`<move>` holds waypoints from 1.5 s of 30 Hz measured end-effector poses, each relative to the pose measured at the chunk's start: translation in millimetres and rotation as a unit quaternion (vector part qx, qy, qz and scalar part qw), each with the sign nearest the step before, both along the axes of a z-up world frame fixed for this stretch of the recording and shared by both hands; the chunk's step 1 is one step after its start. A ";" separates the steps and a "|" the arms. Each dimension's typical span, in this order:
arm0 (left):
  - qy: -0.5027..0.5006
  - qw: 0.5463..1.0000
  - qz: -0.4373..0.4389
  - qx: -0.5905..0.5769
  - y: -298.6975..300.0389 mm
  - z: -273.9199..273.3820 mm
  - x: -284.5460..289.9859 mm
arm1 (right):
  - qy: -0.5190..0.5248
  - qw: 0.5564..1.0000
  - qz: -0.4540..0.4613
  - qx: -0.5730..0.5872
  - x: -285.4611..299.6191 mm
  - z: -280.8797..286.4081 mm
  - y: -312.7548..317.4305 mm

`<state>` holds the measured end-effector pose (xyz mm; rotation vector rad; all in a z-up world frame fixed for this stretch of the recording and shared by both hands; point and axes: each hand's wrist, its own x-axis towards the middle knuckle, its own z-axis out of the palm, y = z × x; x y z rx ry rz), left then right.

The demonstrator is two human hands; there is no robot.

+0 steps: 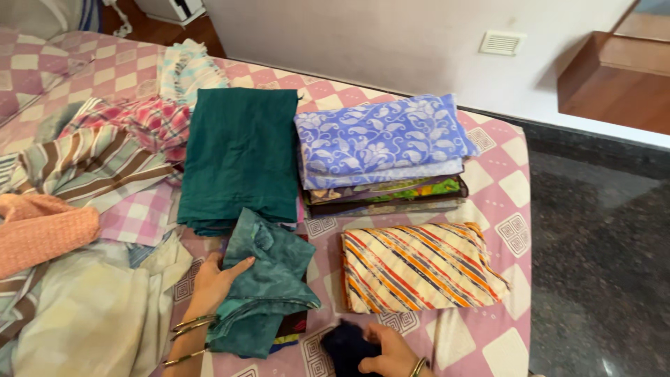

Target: The person folds several pieces of clothing on the floor, including a yellow patterned cloth, a brown patterned cloth, and a teal cloth. The person then moves the folded clothes to a bed and stacks them with other folded items.

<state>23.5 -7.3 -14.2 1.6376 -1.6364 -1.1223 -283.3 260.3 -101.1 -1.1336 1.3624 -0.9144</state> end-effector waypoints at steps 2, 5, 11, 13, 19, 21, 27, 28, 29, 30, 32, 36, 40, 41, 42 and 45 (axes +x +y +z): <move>-0.017 1.000 -0.007 0.000 2.5 1.4 -2.8 | -0.101 0.995 0.025 -0.006 -8.6 23.6 2.5; -0.052 0.998 0.025 0.010 13.3 11.2 -6.7 | -0.079 0.996 0.009 0.051 -27.5 62.8 2.1; -0.312 0.902 0.100 -0.280 47.7 56.1 -36.4 | -0.071 0.980 -0.186 -0.013 -92.1 124.3 -9.0; -0.251 0.893 0.076 -0.365 65.2 64.3 -52.6 | -0.148 0.948 -0.283 -0.007 -119.0 127.0 -13.2; -0.006 0.977 -0.121 -0.173 101.7 12.4 -174.3 | 0.159 0.892 -0.417 0.079 -150.2 54.3 -24.3; 0.042 0.977 -0.085 0.188 96.9 -12.5 -212.1 | 0.142 0.893 -0.426 0.036 -151.8 31.0 -16.9; 0.323 0.890 -0.121 0.297 91.2 -21.4 -241.1 | -0.025 0.878 -0.473 0.065 -160.4 16.2 -12.3; 0.340 0.877 -0.146 0.306 94.7 -12.5 -239.8 | -0.091 0.868 -0.482 0.076 -162.0 19.9 -9.4; 0.356 0.864 -0.169 0.314 98.0 -2.5 -236.5 | -0.165 0.861 -0.478 0.064 -163.3 24.3 -7.7; 0.366 0.852 -0.180 0.329 101.8 8.2 -232.8 | -0.238 0.848 -0.471 0.053 -165.9 31.2 -2.2; 0.387 0.829 -0.192 0.356 107.7 29.6 -216.1 | -0.331 0.835 -0.439 0.034 -165.9 48.3 5.2; 0.474 0.784 -0.261 0.304 108.8 61.0 -134.6 | -0.362 0.867 -0.342 -0.019 -157.6 103.8 2.0; 0.530 0.755 -0.166 0.348 125.3 76.4 11.6 | -0.356 0.909 -0.207 -0.055 -100.2 166.0 -29.7; 0.514 0.784 -0.112 0.330 133.4 76.9 52.7 | -0.343 0.923 -0.164 -0.058 -75.6 177.8 -37.3; 0.496 0.808 -0.057 0.312 145.0 75.1 95.8 | -0.348 0.926 -0.145 -0.039 -47.8 186.4 -43.2; 0.501 0.820 -0.003 0.276 186.3 47.9 199.2 | -0.377 0.923 -0.080 0.015 41.6 192.3 -53.7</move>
